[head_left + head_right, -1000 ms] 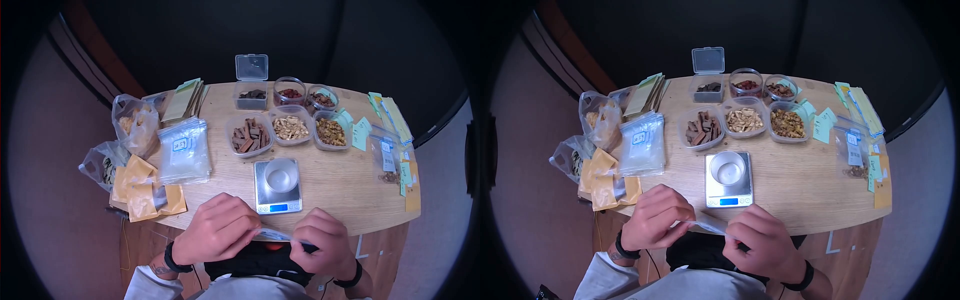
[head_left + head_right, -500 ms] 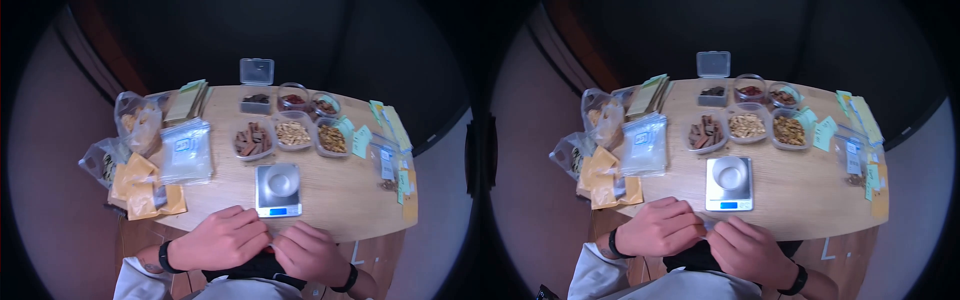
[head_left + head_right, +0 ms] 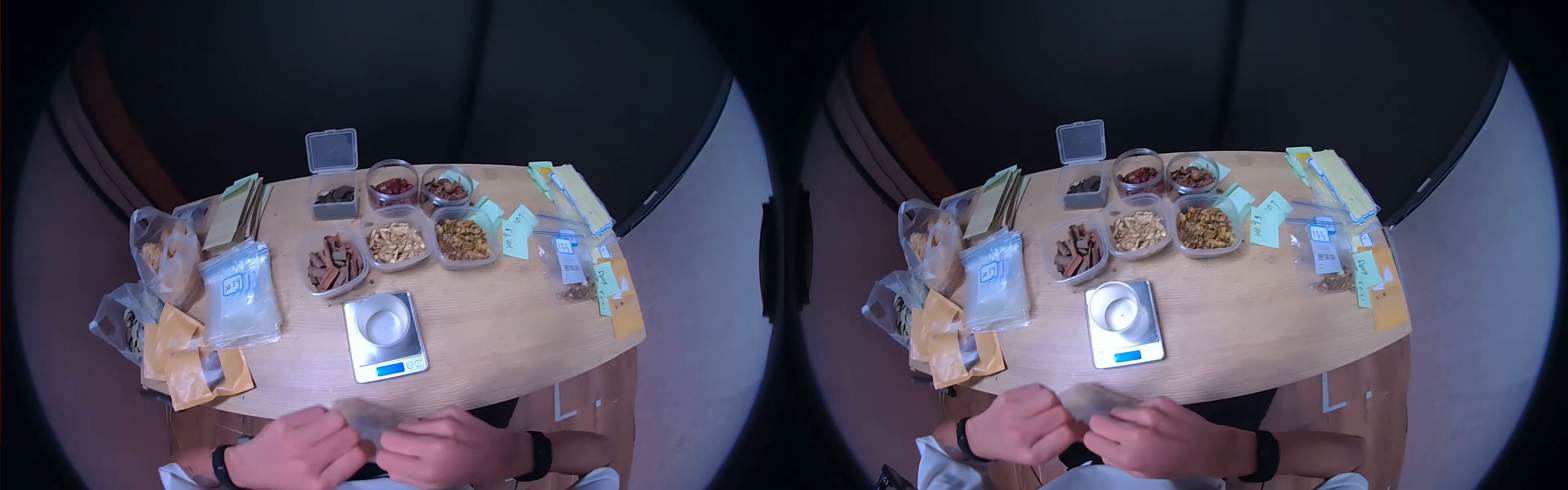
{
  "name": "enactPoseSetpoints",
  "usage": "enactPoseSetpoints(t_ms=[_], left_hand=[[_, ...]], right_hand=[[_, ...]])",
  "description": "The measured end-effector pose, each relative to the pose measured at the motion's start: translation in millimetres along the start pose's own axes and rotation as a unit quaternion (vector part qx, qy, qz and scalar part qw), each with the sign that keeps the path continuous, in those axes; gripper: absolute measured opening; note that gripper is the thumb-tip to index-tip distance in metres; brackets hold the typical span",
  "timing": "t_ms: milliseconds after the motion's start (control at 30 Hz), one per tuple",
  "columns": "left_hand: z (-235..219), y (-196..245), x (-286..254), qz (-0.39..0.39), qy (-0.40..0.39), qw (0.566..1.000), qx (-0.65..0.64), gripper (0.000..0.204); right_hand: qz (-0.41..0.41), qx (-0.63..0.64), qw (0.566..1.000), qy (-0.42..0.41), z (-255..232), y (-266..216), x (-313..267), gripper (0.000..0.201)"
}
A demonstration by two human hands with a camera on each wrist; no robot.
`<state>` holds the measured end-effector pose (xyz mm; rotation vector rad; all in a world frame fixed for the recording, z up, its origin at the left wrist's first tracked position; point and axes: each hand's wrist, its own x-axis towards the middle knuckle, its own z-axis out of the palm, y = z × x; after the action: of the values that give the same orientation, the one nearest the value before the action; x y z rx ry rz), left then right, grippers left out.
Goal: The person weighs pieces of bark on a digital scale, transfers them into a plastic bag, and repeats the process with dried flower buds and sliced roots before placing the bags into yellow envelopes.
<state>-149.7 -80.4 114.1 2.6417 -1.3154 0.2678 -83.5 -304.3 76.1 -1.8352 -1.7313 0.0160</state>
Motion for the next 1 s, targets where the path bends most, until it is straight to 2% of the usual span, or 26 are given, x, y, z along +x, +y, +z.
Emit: enactPoseSetpoints(t_ms=[100,133,267,333,433,533,633,733,833,933,1000], left_hand=[[4,1,-8,0.039,0.028,0.998,-0.041,0.022],[4,1,-12,0.036,0.028,0.997,-0.058,0.014],[-9,9,-13,-0.008,0.046,0.989,-0.141,0.024],[-10,8,-14,-0.006,0.044,0.986,-0.160,0.025],[-12,5,-22,-0.028,0.034,0.983,-0.179,0.026],[-16,1,-21,-0.062,0.029,0.985,-0.156,0.026],[-18,3,-8,-0.067,0.032,0.986,-0.147,0.026],[-12,8,-4,-0.062,0.056,0.989,-0.122,0.026],[-12,0,3,-0.027,0.131,0.974,-0.180,0.028],[-20,-2,-4,-0.019,0.053,0.984,-0.168,0.029],[-12,3,-14,0.029,0.025,0.988,-0.147,0.030]], right_hand=[[-0.035,0.017,0.999,-0.035,-9,-8,-9,0.014],[-0.043,0.014,0.998,-0.036,-16,-8,-11,0.016],[-0.028,0.042,0.997,-0.065,-22,-7,-33,0.013],[-0.027,0.036,0.995,-0.091,-30,-8,-41,0.012],[0.015,0.085,0.992,-0.094,-38,-12,-48,0.014],[-0.002,-0.044,0.998,-0.038,-34,-17,-43,0.012],[0.060,-0.203,0.972,0.105,-34,-34,-11,0.011],[0.079,-0.156,0.983,0.062,6,-35,1,0.011],[0.065,-0.126,0.980,0.139,13,-33,6,0.014],[0.056,-0.092,0.982,0.154,15,-32,5,0.014],[0.014,-0.052,0.998,0.037,10,-23,-4,0.014]])
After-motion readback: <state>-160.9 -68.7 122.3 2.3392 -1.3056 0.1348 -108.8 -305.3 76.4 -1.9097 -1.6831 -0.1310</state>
